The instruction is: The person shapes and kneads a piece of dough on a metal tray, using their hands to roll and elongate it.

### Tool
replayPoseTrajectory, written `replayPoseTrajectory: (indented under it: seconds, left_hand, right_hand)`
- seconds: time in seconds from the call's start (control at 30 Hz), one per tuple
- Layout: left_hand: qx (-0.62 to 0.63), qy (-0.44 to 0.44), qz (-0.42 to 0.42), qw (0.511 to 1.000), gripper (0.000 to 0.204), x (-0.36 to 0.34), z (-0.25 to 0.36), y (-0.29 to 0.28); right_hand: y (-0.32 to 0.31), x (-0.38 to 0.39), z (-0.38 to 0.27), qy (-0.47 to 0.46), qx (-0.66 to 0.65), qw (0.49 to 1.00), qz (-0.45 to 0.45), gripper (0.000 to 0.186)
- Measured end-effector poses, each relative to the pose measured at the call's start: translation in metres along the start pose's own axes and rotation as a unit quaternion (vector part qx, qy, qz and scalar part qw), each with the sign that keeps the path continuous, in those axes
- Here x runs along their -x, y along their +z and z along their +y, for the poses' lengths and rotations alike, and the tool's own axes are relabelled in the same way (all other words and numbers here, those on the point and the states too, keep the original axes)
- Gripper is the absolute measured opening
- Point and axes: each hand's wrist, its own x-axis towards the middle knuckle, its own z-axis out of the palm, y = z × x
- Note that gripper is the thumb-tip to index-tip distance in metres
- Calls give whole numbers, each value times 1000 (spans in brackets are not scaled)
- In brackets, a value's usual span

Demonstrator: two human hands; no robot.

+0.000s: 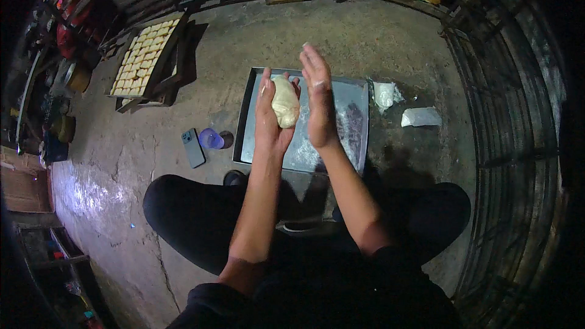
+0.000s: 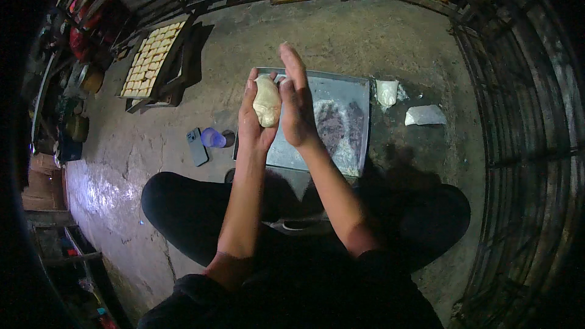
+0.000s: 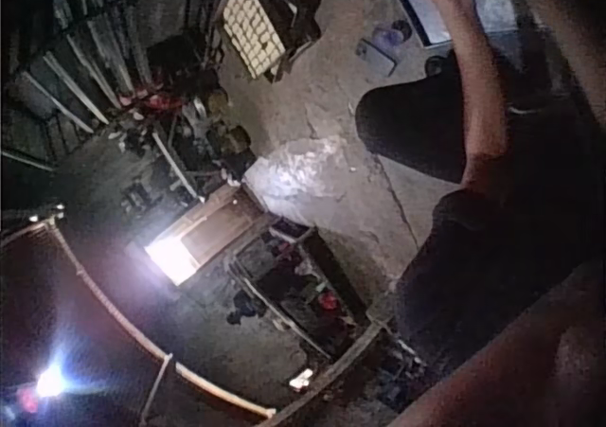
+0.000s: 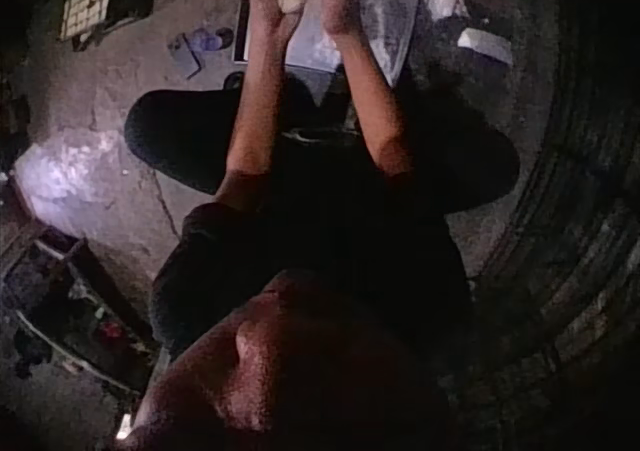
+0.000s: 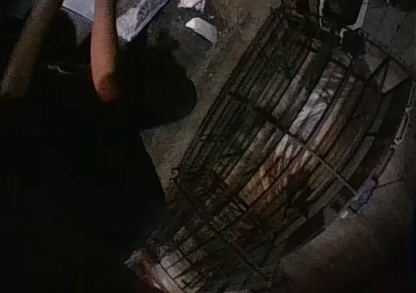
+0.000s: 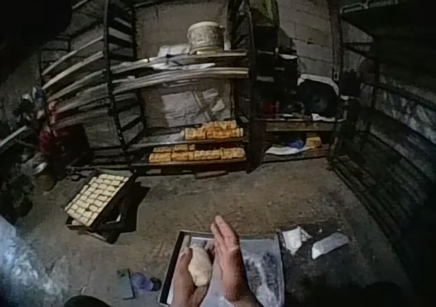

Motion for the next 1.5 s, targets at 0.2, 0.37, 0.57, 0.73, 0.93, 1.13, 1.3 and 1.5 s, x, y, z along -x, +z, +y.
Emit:
replayPoseTrajectory:
  seconds: [0.2,0.37,0.57,0.73,0.93,1.13,1.3,1.5]
  left_hand:
    - [-107,10,15,994,85,19,-7,39]
    - [-155,47,-66,985,97,19,13,49]
    - [-85,-31,84,992,87,-7,7,5]
    - [-33,-41,28,998,81,-1,-7,0]
    - [-115,20,-85,990,48,16,-36,21]
    - [-91,101,22,990,51,11,-34,36]
    - [-287,195,49,937,46,18,-28,40]
    - [-237,127,-9,963,47,30,-42,45]
  right_hand:
    - [5,12,10,-45,-17,991,128,60]
    - [-13,-7,-8,223,-427,850,214,62]
    - [-6,2,5,333,-397,845,131,64]
    - [2,11,32,290,-192,911,220,74]
    - [-48,-5,24,262,-217,897,282,77]
    - [-32,-7,15,168,-255,917,256,80]
    - [4,1,7,193,-290,886,305,66]
    - [-30,-16,-10,203,-230,865,396,53]
